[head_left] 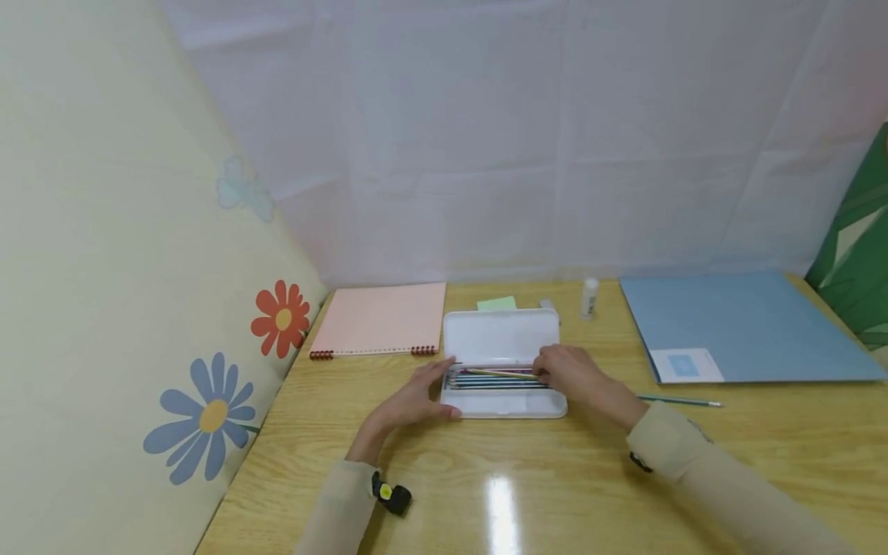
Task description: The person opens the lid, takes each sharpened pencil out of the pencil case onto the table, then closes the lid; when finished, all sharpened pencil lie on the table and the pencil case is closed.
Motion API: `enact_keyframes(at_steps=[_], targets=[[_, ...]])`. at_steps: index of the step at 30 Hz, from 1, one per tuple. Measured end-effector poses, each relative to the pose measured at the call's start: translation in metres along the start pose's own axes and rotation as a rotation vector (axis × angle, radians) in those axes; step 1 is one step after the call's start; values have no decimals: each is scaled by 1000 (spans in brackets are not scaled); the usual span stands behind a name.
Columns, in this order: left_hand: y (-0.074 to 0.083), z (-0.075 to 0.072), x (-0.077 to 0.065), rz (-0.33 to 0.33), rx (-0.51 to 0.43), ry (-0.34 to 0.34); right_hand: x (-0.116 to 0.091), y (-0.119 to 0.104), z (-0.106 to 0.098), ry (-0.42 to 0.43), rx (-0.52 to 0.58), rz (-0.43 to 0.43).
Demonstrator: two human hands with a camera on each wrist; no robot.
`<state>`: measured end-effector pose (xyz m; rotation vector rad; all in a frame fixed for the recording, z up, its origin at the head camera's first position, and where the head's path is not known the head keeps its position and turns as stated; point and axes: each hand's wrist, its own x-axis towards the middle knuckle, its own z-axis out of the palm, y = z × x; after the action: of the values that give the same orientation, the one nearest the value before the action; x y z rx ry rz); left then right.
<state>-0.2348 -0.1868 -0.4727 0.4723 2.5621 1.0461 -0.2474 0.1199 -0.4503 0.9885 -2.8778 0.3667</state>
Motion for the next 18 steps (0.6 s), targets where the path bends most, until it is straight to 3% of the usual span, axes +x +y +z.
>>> enact_keyframes(at_steps=[8,18], targets=[[0,-1,-1,10,3,-6,-2,0,-1,48,-13,5],[0,0,-1,21,-3,6,-11,5,-8,99,53,40]])
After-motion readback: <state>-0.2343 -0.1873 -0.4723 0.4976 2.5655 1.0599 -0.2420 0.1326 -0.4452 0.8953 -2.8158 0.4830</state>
